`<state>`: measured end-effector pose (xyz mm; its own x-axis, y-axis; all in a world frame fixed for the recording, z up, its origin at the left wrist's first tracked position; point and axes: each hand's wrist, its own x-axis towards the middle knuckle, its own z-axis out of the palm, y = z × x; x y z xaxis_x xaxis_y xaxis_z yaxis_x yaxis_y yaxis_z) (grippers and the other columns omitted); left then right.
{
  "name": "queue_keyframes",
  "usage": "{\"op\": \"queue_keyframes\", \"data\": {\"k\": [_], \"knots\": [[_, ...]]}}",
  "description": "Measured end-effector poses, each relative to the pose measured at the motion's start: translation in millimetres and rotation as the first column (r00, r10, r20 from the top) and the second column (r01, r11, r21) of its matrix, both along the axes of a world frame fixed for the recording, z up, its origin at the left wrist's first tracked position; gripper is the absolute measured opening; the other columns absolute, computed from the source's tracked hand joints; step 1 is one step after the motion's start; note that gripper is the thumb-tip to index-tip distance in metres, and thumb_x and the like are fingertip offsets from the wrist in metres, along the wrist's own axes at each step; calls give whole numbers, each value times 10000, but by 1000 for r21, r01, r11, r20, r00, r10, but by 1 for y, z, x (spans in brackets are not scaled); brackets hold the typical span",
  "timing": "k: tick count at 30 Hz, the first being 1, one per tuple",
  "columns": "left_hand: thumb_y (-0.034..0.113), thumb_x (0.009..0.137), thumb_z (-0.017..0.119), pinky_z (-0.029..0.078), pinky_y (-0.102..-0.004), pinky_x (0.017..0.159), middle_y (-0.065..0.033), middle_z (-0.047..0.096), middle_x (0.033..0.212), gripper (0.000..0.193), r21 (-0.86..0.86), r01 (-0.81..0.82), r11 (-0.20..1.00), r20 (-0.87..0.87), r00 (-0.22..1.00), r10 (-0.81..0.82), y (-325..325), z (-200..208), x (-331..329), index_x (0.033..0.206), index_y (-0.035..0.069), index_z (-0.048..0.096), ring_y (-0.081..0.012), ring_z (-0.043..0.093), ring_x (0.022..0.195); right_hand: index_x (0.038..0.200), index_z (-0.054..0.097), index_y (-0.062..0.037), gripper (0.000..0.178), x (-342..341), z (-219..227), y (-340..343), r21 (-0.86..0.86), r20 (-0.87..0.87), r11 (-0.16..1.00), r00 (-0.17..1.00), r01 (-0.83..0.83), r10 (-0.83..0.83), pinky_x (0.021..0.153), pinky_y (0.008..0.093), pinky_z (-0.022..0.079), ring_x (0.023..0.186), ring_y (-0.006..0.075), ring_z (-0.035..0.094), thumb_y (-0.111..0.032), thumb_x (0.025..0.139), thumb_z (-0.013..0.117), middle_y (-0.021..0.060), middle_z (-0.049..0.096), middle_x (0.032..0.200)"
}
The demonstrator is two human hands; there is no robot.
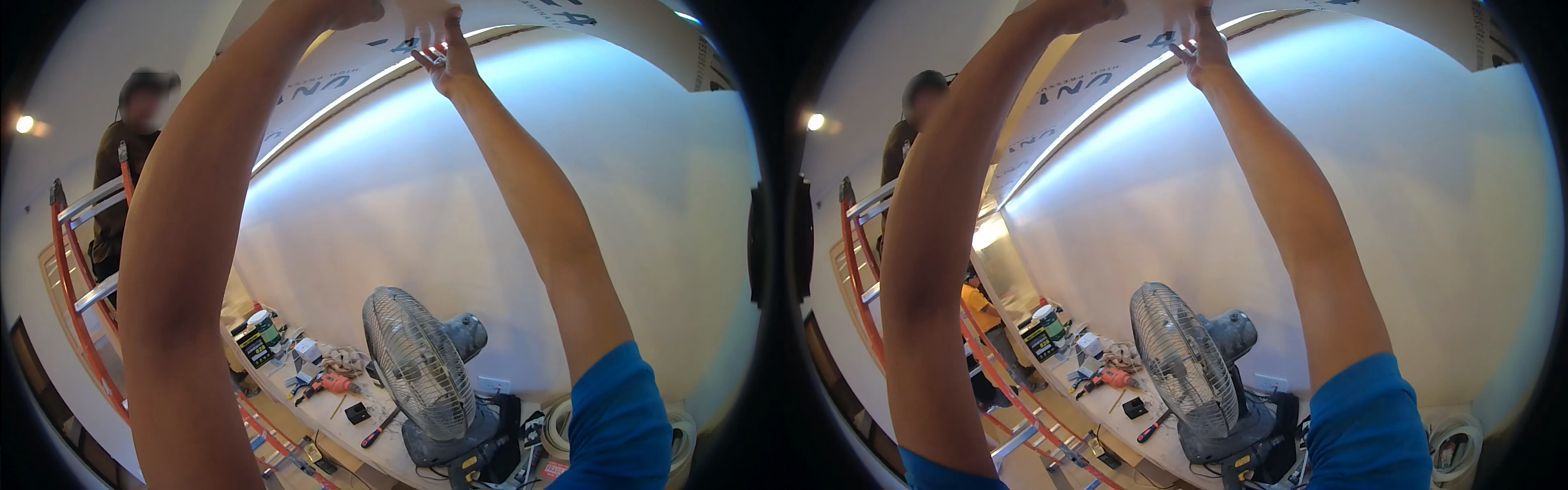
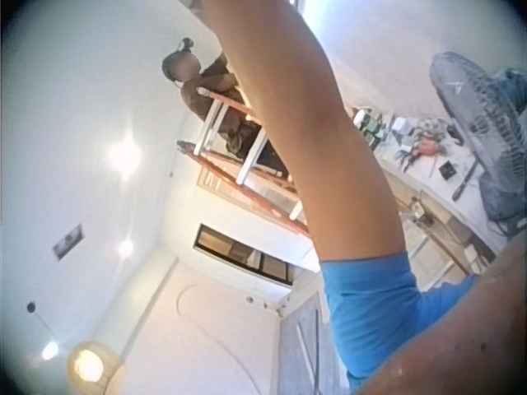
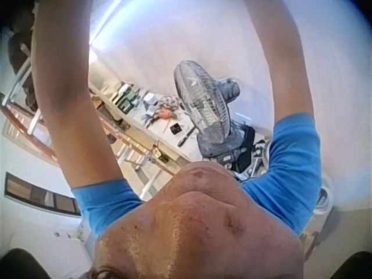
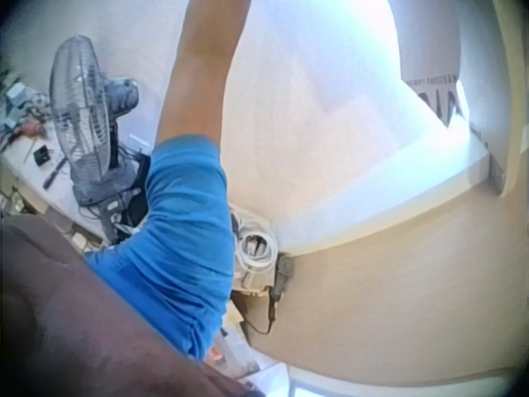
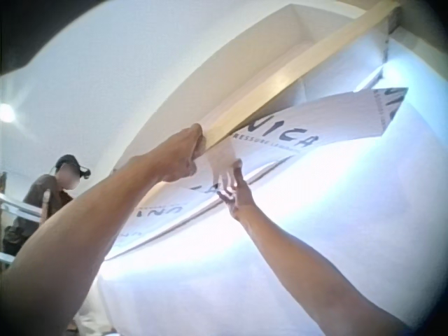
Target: The person smooths a large rectangular laminate sheet on a workbench using a small block, then lifts and positions the sheet against a wall recess to fit it into place. The person handles the sheet and block by hand throughout.
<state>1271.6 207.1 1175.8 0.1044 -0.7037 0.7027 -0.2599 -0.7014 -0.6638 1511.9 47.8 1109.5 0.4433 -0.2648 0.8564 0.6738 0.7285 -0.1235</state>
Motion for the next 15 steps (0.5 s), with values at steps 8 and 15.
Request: {"op": "queue_keyframes", "data": {"k": [8,15], "knots": [[20,817,787,508,-489,982,-245,623,1156,455,-4,32,999,19,999,-31,-3,-20,-16,1169,8,499,-404,625,1108,1632,327,-50,1112,10,-3,-9,24,17,999,999,37,-37,948,453,586,1348,389,498,-682,844,793,212,282,1682],[5,832,769,510,-484,970,-237,629,1152,421,-30,86,996,8,996,-86,-22,-30,-24,1161,6,506,-385,633,1112,1608,368,-105,960,26,2,-72,-52,23,989,990,141,-140,993,556,552,1347,421,483,-622,906,769,168,333,1637]]}}
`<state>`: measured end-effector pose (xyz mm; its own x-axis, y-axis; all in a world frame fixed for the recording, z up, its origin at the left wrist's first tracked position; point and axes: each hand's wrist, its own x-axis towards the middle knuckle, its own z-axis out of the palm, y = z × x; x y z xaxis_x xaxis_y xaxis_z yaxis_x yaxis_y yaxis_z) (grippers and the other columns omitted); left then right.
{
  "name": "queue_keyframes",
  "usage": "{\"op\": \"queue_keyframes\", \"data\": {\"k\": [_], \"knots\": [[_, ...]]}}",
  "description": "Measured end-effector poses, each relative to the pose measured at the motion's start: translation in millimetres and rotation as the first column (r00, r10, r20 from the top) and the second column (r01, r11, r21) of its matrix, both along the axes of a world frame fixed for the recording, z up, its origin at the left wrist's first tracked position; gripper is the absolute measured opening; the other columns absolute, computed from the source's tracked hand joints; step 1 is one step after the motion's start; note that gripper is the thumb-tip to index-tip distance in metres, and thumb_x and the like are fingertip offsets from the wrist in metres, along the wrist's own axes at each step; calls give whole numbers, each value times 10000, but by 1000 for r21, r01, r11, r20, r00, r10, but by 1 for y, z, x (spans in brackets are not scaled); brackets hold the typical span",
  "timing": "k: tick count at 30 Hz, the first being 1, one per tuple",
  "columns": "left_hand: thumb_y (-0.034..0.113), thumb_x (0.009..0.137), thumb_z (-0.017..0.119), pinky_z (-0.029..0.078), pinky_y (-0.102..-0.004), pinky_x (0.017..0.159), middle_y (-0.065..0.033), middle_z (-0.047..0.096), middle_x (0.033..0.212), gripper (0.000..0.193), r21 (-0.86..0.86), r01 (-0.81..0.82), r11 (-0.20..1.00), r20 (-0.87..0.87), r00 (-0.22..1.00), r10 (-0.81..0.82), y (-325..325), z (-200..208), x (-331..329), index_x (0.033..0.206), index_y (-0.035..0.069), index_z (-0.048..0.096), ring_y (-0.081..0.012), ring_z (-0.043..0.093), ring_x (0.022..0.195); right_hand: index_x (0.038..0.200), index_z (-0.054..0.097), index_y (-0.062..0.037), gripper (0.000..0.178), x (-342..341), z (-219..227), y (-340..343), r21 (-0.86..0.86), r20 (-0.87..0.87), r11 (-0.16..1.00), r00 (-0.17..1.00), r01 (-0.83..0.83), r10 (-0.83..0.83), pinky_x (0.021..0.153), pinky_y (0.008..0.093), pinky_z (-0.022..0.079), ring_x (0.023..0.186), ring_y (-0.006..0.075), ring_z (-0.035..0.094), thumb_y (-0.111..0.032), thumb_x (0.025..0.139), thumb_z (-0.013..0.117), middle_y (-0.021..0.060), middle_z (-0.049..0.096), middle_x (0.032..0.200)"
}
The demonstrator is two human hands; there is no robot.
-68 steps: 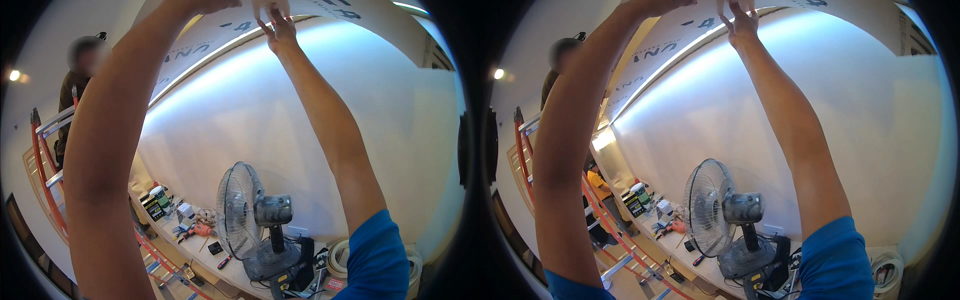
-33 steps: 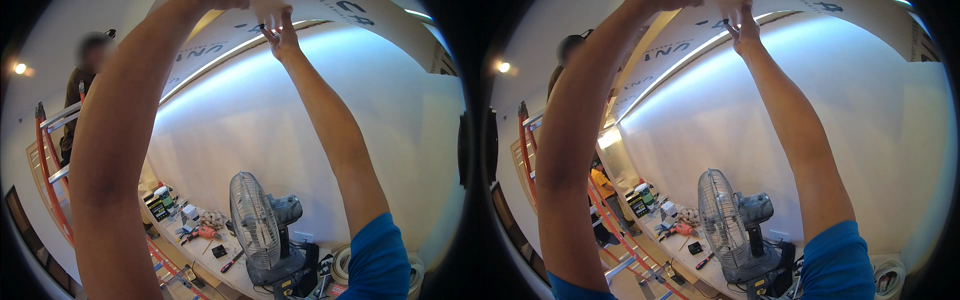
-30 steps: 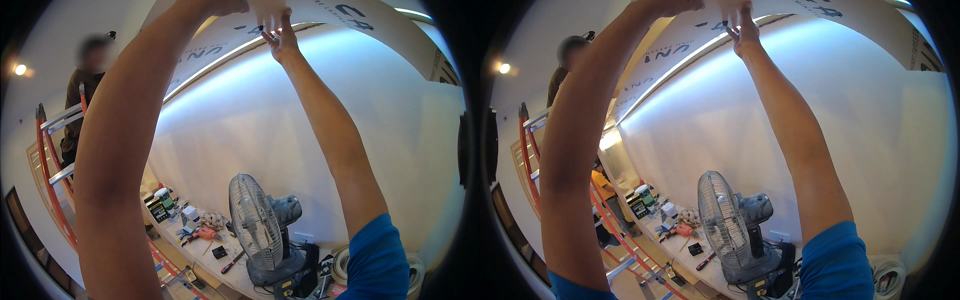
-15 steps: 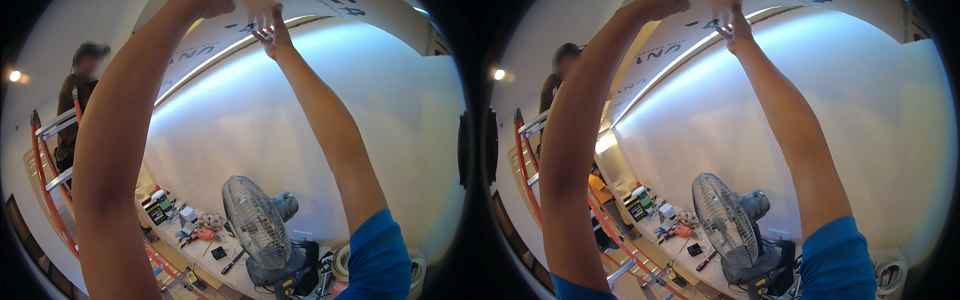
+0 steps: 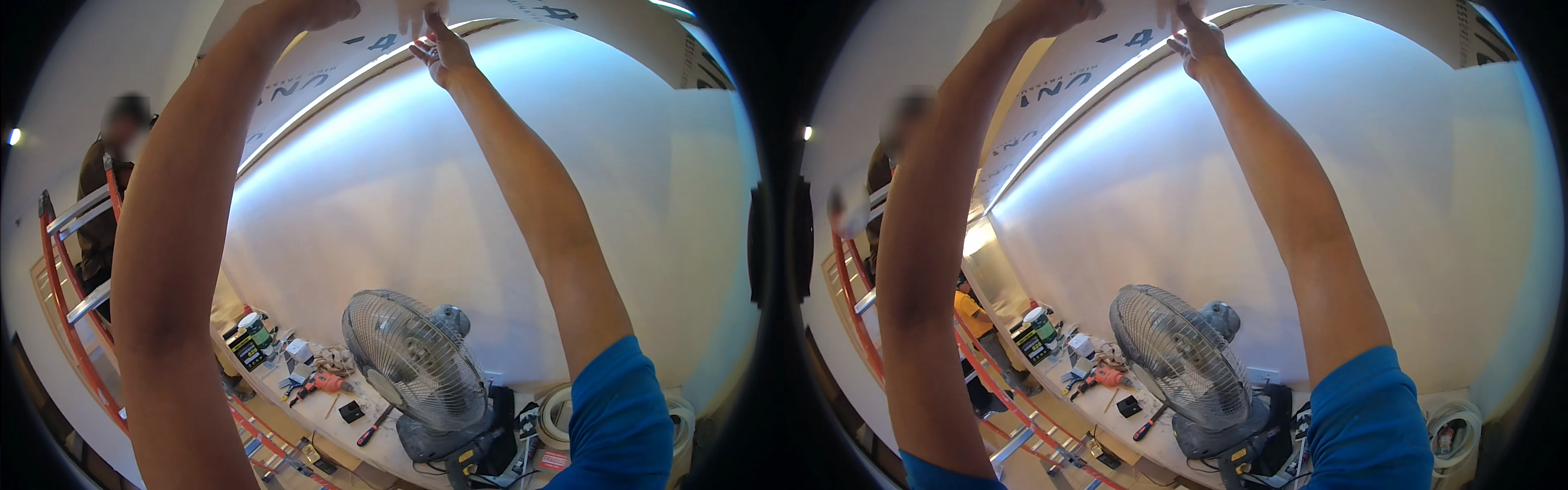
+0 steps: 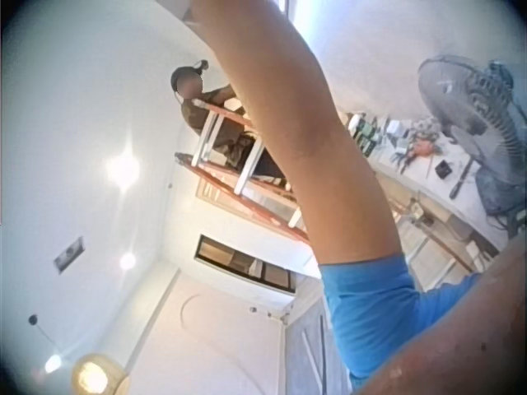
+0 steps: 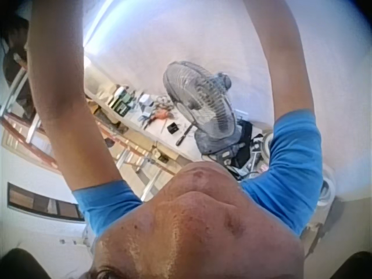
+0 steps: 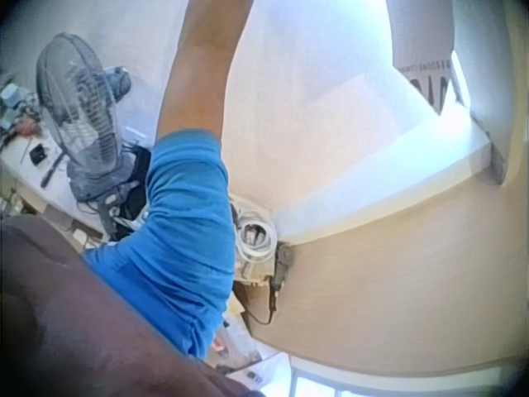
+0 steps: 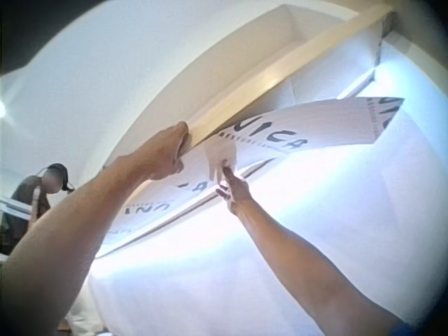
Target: The person smooths a large rectangular laminate sheet on a workbench using a small block, then lifts and positions the sheet against a wall recess to fit it into place. The person handles the sheet and block by hand throughout.
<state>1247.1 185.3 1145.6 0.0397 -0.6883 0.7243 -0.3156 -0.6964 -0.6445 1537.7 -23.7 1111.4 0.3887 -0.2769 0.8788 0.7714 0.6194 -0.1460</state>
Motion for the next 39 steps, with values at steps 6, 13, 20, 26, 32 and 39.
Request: {"op": "queue_keyframes", "data": {"k": [6,13,20,26,32,39], "knots": [[38,836,792,509,-495,974,-243,623,1161,429,-95,-126,987,-6,992,126,13,-1,30,1155,4,507,-398,629,1108,1550,241,100,1255,-69,-51,16,-86,-135,974,966,210,-220,1079,521,535,1389,438,482,-536,738,956,247,478,1451],[-59,801,734,475,-540,957,-245,593,1170,465,9,103,995,66,992,-104,10,0,43,1139,45,432,-476,595,1136,1573,164,167,1297,-136,-60,-95,-180,-45,891,901,418,-432,1057,451,564,1347,390,515,-489,775,948,272,441,1482],[-76,807,707,476,-527,938,-240,588,1143,436,-25,130,991,56,990,-129,3,-2,46,1125,42,434,-465,596,1115,1596,268,-25,1137,-201,-73,-190,152,-17,914,926,375,-377,1048,560,569,1435,378,423,-543,802,897,185,323,1611],[-117,845,629,495,-521,944,-238,592,1193,391,-72,70,995,8,998,-70,8,-6,39,1148,38,436,-462,604,1141,1646,92,-137,1192,-251,-70,-194,357,-62,837,904,415,-422,1086,654,520,1519,379,342,-283,817,936,157,276,1664],[-125,844,626,497,-521,947,-238,588,1193,411,-70,125,990,28,992,-123,5,-6,41,1169,41,438,-466,605,1144,1645,33,-184,1183,-274,-72,-214,350,67,831,873,432,-482,1093,708,491,1553,383,295,-248,850,908,151,306,1655],[-117,854,627,500,-528,938,-237,584,1193,410,-87,128,988,16,992,-127,8,-12,37,1175,53,436,-472,609,1147,1656,82,-190,1133,-286,-71,-198,432,7,859,951,276,-309,1093,785,430,1570,407,213,-377,875,882,148,265,1659]]}}
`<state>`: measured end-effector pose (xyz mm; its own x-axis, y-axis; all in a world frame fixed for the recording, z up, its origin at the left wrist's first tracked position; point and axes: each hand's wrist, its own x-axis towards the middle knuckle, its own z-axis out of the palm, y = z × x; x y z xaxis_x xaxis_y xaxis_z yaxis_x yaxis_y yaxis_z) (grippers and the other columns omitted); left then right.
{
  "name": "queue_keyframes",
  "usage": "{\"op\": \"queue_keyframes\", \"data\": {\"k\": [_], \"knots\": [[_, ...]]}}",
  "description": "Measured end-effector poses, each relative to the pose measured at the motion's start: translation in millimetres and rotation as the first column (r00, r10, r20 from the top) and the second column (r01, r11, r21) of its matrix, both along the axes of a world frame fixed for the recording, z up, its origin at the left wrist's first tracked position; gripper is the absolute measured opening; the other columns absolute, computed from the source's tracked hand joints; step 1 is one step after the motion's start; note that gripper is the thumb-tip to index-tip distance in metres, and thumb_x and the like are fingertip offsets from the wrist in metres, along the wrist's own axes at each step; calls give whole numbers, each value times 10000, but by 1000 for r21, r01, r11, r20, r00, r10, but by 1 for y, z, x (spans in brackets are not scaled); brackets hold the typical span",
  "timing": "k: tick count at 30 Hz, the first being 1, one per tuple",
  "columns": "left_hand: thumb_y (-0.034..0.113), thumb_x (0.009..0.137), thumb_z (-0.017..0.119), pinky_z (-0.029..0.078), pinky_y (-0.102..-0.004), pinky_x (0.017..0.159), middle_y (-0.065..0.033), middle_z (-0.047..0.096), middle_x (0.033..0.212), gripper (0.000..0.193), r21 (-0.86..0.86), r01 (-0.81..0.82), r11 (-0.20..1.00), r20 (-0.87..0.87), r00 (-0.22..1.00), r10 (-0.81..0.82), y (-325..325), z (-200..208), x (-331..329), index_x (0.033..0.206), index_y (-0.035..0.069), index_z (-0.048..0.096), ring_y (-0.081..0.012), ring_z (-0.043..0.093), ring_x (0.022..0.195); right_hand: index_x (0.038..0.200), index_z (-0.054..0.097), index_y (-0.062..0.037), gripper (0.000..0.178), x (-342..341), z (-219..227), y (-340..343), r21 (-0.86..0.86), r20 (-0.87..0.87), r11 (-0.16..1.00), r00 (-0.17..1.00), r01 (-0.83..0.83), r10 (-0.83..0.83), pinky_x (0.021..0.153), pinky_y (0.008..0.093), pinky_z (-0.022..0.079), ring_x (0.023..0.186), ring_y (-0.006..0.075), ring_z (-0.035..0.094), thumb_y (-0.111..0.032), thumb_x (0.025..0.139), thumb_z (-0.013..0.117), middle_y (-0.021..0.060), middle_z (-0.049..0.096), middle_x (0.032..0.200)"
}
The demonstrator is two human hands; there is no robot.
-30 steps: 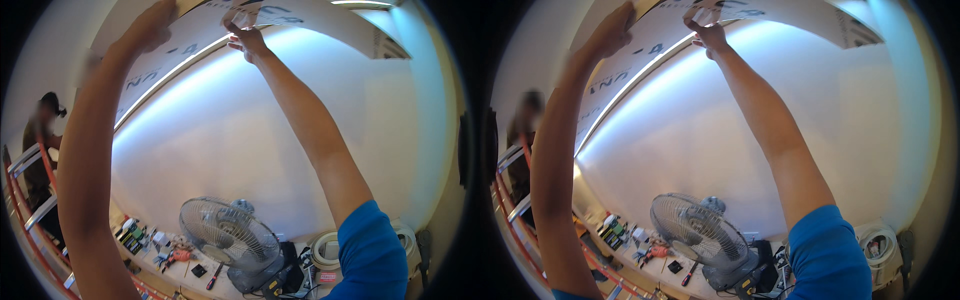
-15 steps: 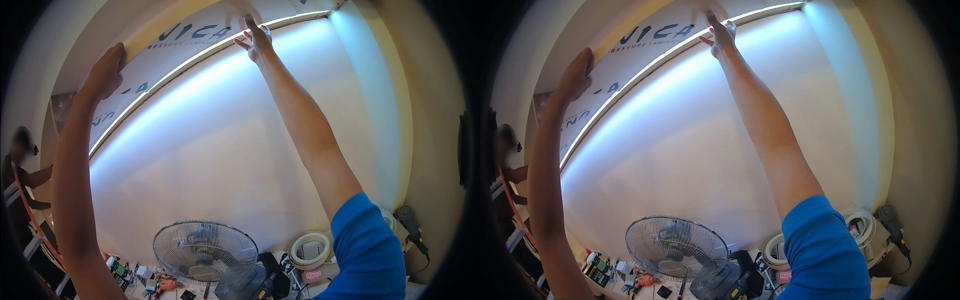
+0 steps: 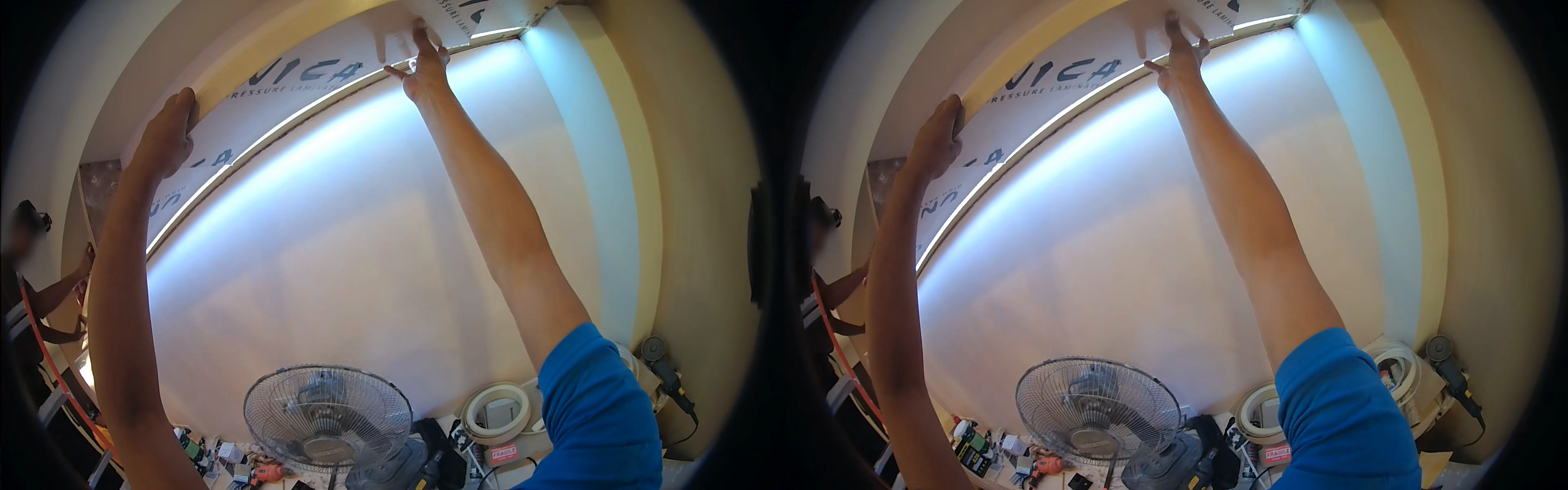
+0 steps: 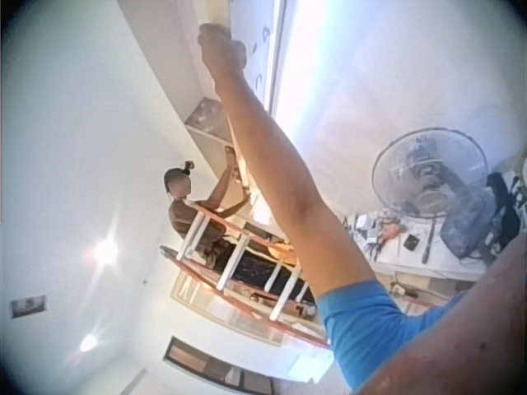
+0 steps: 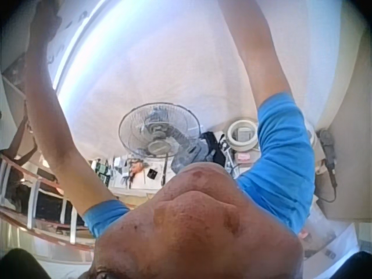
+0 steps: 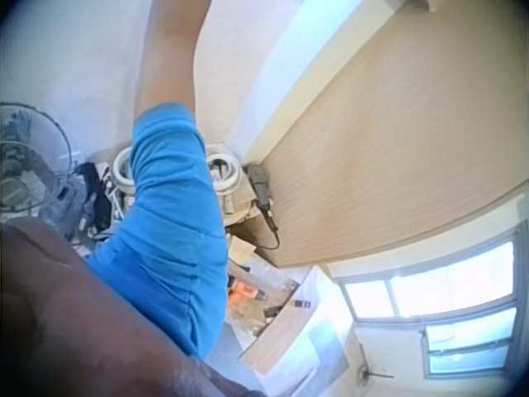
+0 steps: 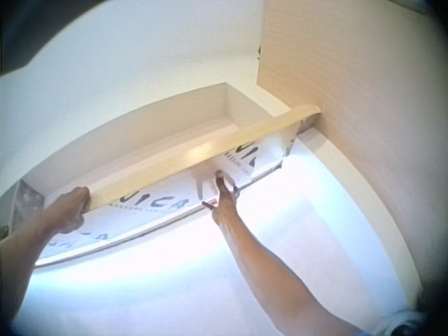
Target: The person smooths a large rectangular laminate sheet on a workbench using a small block, then lifts and positions the sheet against a wall recess to fit it into place. The person handles the sheet and block by hand throughout.
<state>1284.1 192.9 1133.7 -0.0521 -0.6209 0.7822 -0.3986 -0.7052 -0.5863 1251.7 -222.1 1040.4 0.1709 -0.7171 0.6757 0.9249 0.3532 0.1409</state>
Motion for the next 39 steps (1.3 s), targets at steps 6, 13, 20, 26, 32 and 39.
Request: {"op": "queue_keyframes", "data": {"k": [6,13,20,26,32,39], "knots": [[-121,857,617,504,-523,951,-246,586,1216,411,3,16,1000,38,999,-16,-1,3,6,1185,48,437,-473,606,1163,1641,129,-161,1085,21,15,-23,-103,-87,988,991,-114,106,1076,703,505,1538,423,242,-434,887,860,173,227,1664],[-112,849,633,511,-523,975,-251,583,1241,418,-36,-17,999,16,1000,17,-6,-1,1,1179,49,435,-478,603,1187,1588,380,-187,891,24,13,-30,-238,-23,969,998,-62,58,1160,650,438,1532,359,280,-432,882,865,131,313,1574],[-93,830,689,508,-529,982,-241,577,1265,476,-53,14,998,15,1000,-13,-1,1,12,1196,62,426,-483,589,1208,1512,521,-207,733,21,9,-27,-99,-55,983,987,-158,153,1174,547,377,1454,297,402,-399,894,867,84,446,1555],[-76,839,691,507,-529,981,-235,575,1272,476,-46,8,999,54,999,-6,1,5,18,1202,76,423,-480,583,1218,1566,364,-180,906,29,8,-37,-201,-18,969,990,-144,143,1184,530,379,1496,296,349,-424,864,883,105,377,1492],[-70,841,685,502,-528,979,-235,575,1255,453,-73,9,997,14,1000,-8,-1,3,15,1182,70,422,-482,579,1205,1571,386,-150,869,35,15,-47,-172,-51,985,999,-20,11,1189,566,413,1513,336,351,-365,888,878,73,453,1571],[-79,836,678,496,-524,983,-239,572,1230,454,-67,4,998,0,1000,-4,-2,5,18,1183,66,423,-484,579,1197,1646,83,-185,1195,26,15,-78,-115,-69,983,986,144,-153,1195,616,388,1522,335,340,-172,813,939,73,388,1618]]}}
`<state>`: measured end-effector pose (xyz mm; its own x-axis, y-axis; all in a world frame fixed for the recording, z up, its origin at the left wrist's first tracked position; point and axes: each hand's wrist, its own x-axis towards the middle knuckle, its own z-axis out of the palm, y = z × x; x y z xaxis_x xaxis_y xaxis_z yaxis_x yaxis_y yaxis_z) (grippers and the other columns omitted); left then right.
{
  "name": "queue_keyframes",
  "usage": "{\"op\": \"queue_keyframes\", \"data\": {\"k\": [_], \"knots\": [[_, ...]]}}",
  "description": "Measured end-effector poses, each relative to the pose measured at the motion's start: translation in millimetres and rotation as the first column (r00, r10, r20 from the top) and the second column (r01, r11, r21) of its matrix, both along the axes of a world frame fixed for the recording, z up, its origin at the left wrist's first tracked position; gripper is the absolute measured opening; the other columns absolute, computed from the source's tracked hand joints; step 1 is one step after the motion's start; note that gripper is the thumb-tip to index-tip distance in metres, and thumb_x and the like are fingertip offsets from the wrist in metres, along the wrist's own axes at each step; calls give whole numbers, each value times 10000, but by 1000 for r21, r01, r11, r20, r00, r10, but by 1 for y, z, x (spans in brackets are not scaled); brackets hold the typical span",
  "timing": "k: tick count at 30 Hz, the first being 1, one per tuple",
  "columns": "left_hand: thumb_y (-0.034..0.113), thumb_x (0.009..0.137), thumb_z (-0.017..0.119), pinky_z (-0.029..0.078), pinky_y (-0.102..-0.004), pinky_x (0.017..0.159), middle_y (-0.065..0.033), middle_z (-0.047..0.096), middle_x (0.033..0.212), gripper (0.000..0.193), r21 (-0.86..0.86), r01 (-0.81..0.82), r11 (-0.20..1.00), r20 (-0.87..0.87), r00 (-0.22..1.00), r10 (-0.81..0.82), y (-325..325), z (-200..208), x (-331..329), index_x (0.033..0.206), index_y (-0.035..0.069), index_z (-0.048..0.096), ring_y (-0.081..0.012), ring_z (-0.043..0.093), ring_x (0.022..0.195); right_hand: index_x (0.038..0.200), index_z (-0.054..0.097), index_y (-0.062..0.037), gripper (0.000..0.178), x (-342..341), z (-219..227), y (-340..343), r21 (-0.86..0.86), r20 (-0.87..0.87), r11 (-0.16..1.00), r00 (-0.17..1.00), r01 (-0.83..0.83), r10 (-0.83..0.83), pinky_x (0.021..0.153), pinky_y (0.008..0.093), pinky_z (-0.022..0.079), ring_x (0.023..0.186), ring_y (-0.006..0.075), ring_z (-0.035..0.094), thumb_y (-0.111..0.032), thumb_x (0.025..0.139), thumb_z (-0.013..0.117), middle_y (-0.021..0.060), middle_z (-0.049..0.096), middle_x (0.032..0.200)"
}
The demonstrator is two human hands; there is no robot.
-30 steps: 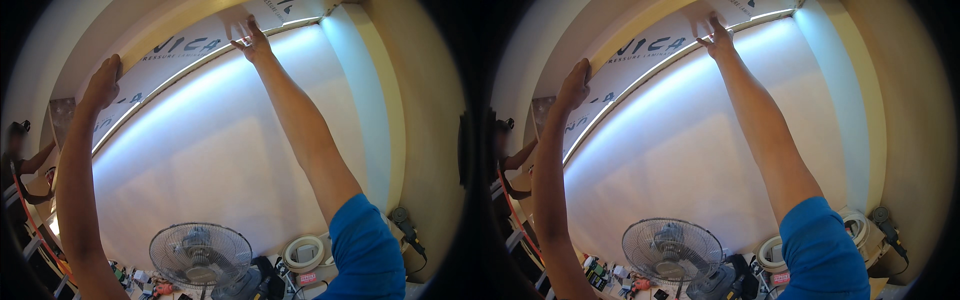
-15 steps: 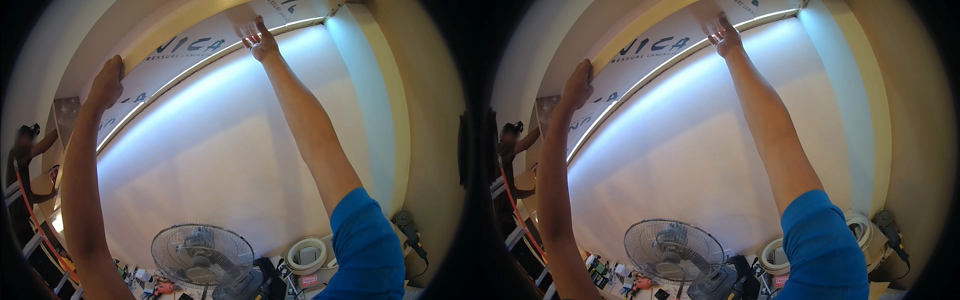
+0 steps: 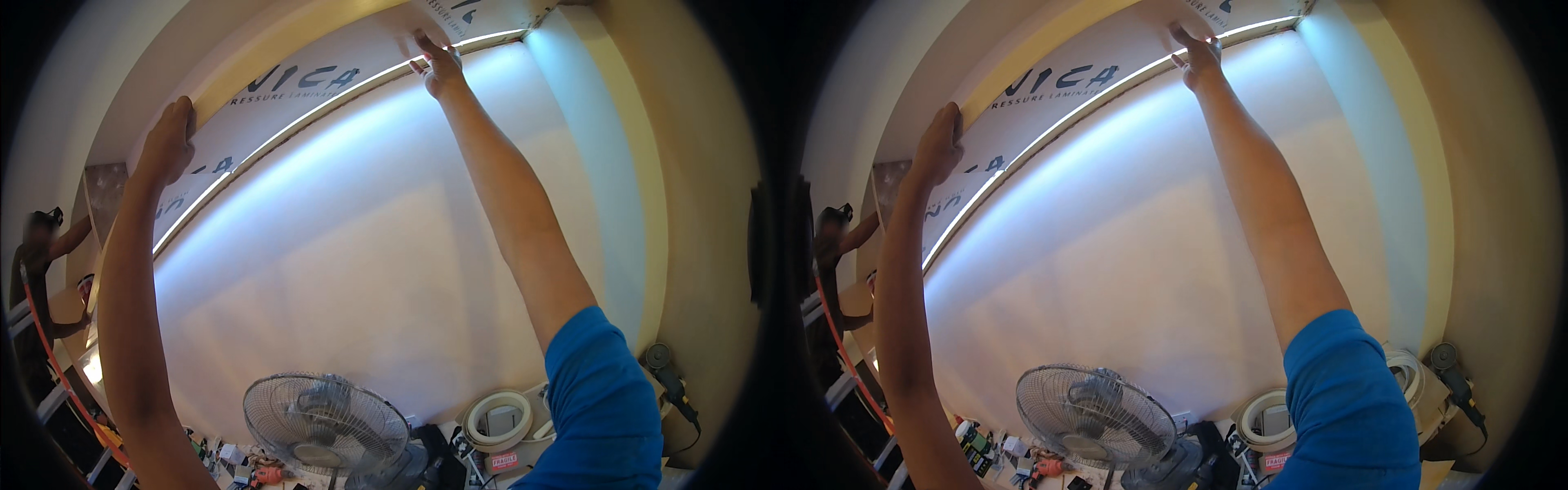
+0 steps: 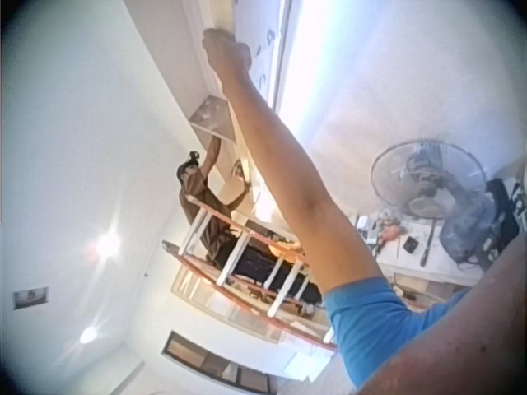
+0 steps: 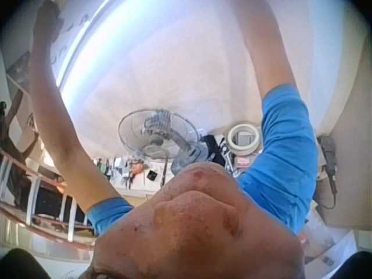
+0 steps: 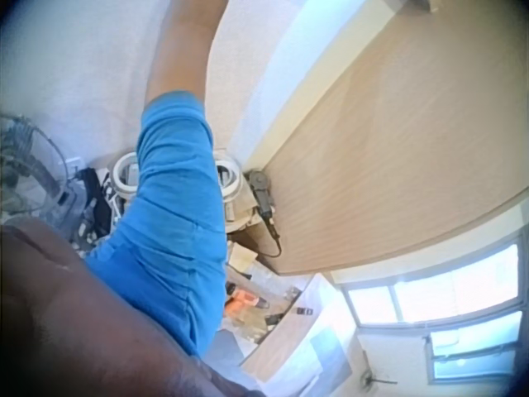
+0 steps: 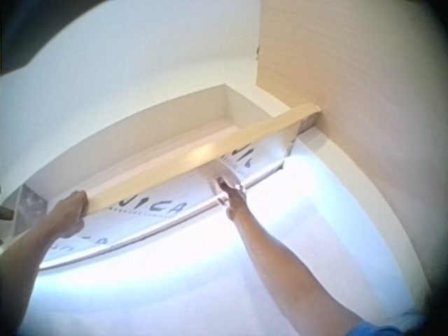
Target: The person smooths a large rectangular laminate sheet on a workbench using a small block, then lifts and positions the sheet against a wall recess to fit it into place. The person handles the sheet and block by hand throughout.
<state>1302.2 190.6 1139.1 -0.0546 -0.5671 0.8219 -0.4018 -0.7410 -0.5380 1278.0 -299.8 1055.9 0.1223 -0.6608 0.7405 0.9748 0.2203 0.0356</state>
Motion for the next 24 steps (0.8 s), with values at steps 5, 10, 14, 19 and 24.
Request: {"op": "queue_keyframes", "data": {"k": [5,10,14,19,24], "knots": [[-81,826,682,491,-525,978,-241,571,1225,453,-6,19,1000,12,1000,-19,-2,3,0,1169,58,420,-486,576,1196,1602,296,-218,928,-36,6,-34,-91,17,995,999,46,-45,1133,689,433,1547,394,246,-308,883,875,122,352,1637],[-104,805,691,490,-532,968,-238,573,1223,474,-1,46,999,4,999,-46,-4,3,5,1161,57,422,-488,576,1195,1577,440,-238,724,-78,2,-11,-42,21,998,999,-49,50,1129,771,399,1572,419,191,-539,977,714,106,368,1623],[-127,785,694,489,-538,965,-235,577,1216,500,-21,6,1000,25,1000,-5,-2,2,15,1164,61,428,-488,576,1194,1544,482,-230,702,-70,-8,1,-99,-1,994,999,41,-41,1137,794,367,1534,400,291,-615,983,655,72,400,1599],[-111,782,702,484,-540,978,-231,576,1199,507,-61,4,998,-20,1000,-5,-5,18,23,1176,60,433,-483,577,1185,1575,422,-337,817,-43,51,-15,-86,-30,987,990,-139,137,1001,709,494,1356,379,483,-691,897,711,81,453,1560],[-31,806,699,479,-526,992,-230,581,1190,462,-31,-70,997,-5,998,70,-4,18,21,1180,54,442,-472,575,1188,1556,362,-293,853,-3,50,-8,-41,76,989,986,-145,148,954,573,529,1322,288,525,-595,887,798,50,530,1478]]}}
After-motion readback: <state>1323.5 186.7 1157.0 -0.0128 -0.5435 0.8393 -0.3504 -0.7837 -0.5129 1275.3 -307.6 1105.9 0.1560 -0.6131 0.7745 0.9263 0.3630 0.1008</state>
